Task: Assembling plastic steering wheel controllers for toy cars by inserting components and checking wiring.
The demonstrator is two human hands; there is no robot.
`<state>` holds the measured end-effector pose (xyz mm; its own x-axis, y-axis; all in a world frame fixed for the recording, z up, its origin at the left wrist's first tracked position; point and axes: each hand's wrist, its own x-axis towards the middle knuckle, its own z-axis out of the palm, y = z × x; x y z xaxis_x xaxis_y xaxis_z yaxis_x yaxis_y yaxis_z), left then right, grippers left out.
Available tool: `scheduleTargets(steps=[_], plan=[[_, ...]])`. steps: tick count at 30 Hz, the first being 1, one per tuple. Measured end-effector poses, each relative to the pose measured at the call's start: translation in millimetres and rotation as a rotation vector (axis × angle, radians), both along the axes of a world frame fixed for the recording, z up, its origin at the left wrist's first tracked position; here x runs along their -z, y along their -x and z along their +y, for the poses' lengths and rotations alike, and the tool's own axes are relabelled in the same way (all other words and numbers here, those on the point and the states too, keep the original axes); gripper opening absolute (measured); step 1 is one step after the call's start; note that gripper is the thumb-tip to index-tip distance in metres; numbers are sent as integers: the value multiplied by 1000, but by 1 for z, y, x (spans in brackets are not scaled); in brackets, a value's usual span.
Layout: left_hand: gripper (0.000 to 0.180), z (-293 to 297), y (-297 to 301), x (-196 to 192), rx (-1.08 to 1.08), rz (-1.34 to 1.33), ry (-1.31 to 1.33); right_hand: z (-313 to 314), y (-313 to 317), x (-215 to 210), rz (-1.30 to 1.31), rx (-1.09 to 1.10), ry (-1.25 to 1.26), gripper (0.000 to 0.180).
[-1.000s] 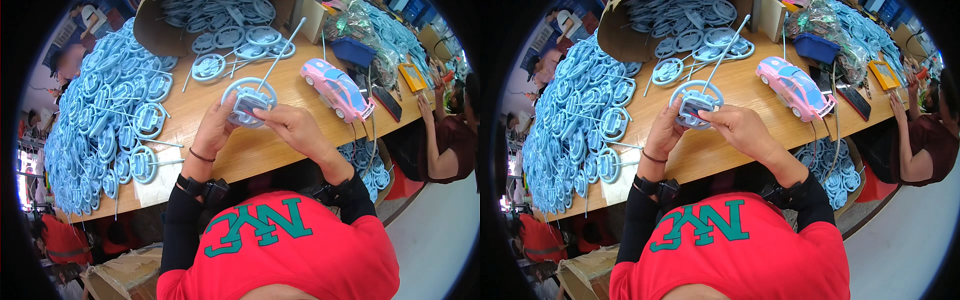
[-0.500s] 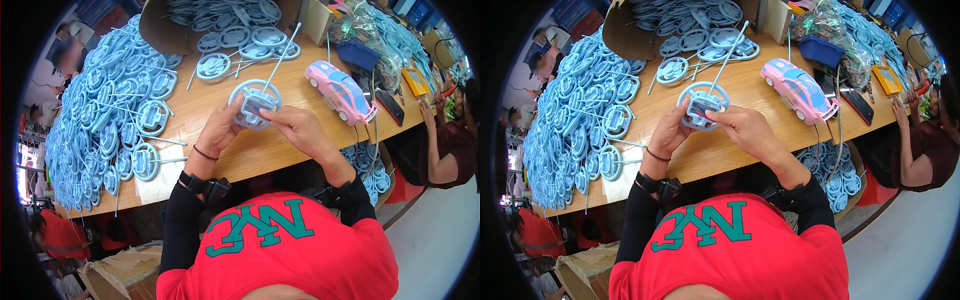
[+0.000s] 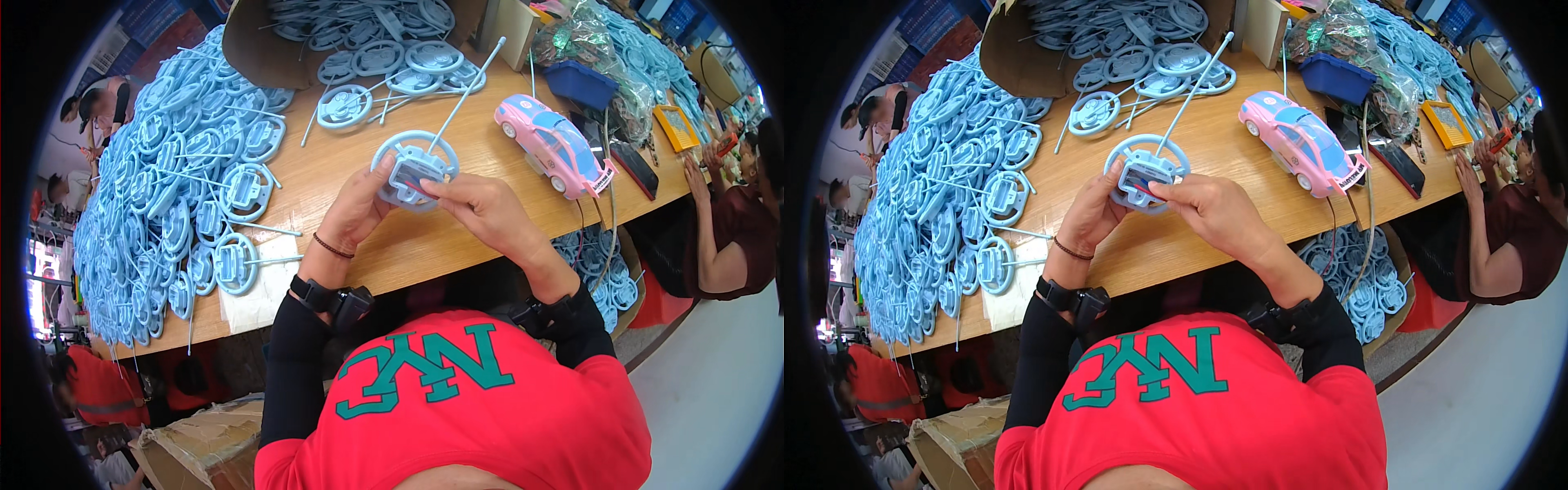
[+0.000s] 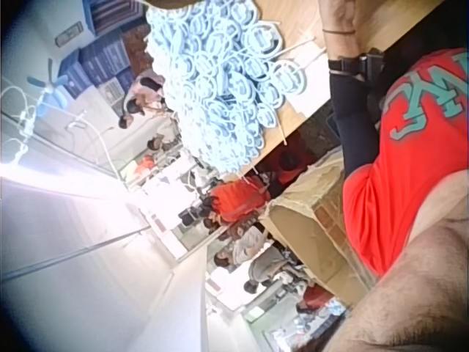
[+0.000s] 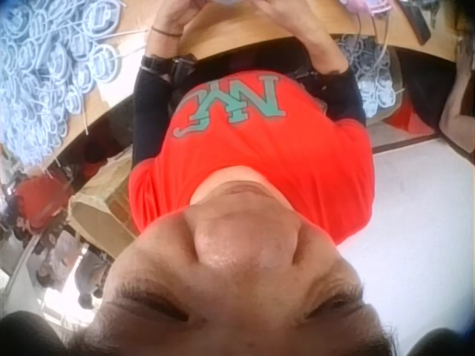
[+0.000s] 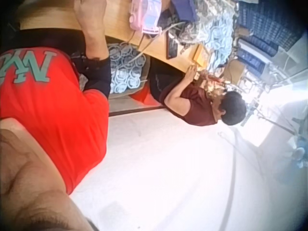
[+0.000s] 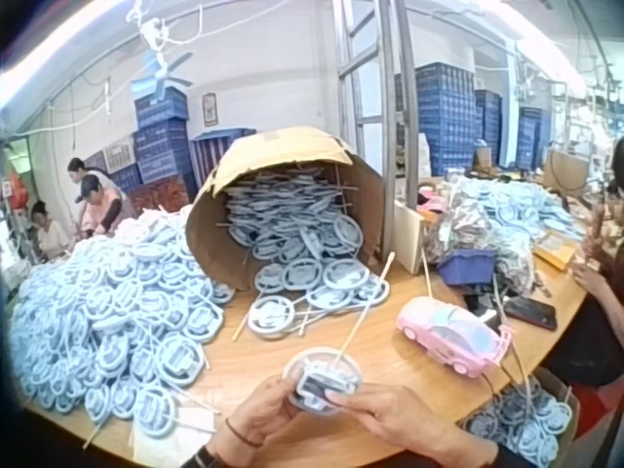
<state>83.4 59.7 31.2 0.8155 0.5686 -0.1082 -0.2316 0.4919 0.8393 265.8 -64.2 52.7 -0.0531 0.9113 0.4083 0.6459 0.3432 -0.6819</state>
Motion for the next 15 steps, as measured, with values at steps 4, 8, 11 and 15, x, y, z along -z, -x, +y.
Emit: scheduleTargets(steps=[4,8,11,15], plan=[[44,2,4,0,-127,51,-109,4,-1,2,-21,12,-7,28],[53,27,77,-7,-800,563,-1217,-4,-5,-3,68,3,-29,29],[48,19,156,-60,-1307,-375,-732,-14,-19,5,150,34,1,30],[104,-48,207,-148,-1019,-974,-1199,-19,-29,17,203,72,154,31]])
